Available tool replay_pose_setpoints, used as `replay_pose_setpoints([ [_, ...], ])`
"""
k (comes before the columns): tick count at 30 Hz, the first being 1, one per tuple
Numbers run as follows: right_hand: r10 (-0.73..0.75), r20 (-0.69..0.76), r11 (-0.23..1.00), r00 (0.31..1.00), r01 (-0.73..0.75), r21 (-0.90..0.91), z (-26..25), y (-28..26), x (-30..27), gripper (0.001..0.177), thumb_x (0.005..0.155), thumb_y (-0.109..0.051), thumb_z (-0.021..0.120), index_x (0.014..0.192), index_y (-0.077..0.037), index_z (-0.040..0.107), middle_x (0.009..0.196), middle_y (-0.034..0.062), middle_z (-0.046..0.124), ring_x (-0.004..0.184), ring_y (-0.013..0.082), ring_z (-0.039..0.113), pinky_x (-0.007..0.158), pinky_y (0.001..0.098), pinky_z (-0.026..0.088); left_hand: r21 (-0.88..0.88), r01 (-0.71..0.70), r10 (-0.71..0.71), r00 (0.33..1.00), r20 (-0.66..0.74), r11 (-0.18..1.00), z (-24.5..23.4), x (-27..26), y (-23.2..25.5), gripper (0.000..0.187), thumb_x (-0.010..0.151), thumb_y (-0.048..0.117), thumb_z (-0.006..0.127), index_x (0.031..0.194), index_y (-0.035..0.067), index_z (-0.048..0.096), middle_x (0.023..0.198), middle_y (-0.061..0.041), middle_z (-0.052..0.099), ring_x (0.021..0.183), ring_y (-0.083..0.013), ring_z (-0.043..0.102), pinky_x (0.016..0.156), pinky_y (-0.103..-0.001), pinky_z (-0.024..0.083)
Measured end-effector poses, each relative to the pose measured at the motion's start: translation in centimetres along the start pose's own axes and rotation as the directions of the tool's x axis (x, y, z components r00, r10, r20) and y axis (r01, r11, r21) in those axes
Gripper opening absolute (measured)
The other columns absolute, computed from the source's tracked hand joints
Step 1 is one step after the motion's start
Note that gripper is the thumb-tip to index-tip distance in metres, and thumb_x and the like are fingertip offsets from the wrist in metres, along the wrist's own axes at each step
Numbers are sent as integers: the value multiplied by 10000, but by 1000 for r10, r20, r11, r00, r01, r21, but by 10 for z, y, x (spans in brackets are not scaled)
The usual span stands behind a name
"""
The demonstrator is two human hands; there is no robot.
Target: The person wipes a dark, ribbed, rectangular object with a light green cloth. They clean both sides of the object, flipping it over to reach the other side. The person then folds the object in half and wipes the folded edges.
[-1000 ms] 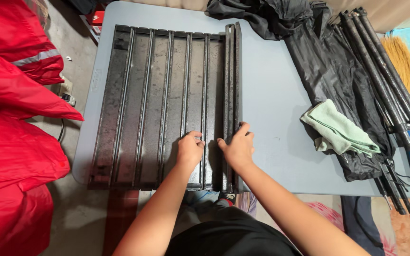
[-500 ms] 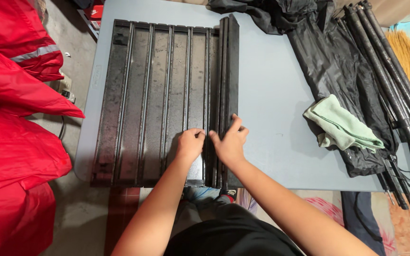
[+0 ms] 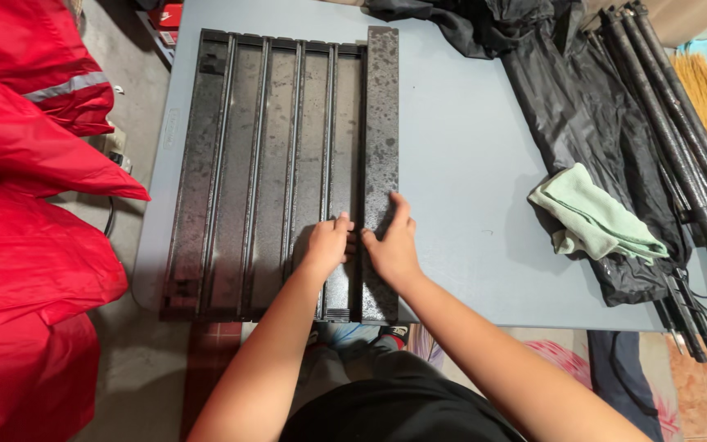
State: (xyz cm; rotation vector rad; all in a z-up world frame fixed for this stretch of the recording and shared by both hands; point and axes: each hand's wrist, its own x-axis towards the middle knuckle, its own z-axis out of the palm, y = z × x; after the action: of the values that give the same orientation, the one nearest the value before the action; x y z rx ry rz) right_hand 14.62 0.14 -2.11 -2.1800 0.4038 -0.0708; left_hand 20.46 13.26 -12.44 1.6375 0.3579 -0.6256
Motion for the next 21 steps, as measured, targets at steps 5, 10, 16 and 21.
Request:
replay_pose_setpoints([
  [5,108,45,984,993,-100,-147,2,-1,2,1239,688,-291,907,1583,-162,59,1271,324,562,1170,460,575,1038,513,440,125,-5,13,998,-58,992,5,-18,14,614,995,552,527,1026,-16,760,877,-139,741,670,-205,681,590,-361,555],
  [10,12,127,897,992,-67,436,-9,12,14,1220,649,-140,815,1594,-165,45,1338,252,580,1103,351,668,911,480,579,-177,57,-69,996,-62,983,6,-43,40,593,932,611,553,1073,60,721,854,-39,676,694,-145,597,614,-329,558],
  [16,219,478,545,850,-513,663,-36,18,19,1021,735,-98,662,1601,-301,161,1314,147,602,1099,245,665,903,427,574,-297,78,-45,992,117,952,-2,-59,71,559,932,629,536,1047,92,636,759,4,575,646,-116,551,576,-289,479],
  [21,136,511,490,849,-506,710,-25,42,19,685,842,-293,589,1494,-165,421,1263,114,601,1096,230,624,921,392,554,-348,128,-56,977,208,929,-2,-65,81,594,937,674,460,1022,107,617,713,-1,572,614,-115,543,565,-287,460],
])
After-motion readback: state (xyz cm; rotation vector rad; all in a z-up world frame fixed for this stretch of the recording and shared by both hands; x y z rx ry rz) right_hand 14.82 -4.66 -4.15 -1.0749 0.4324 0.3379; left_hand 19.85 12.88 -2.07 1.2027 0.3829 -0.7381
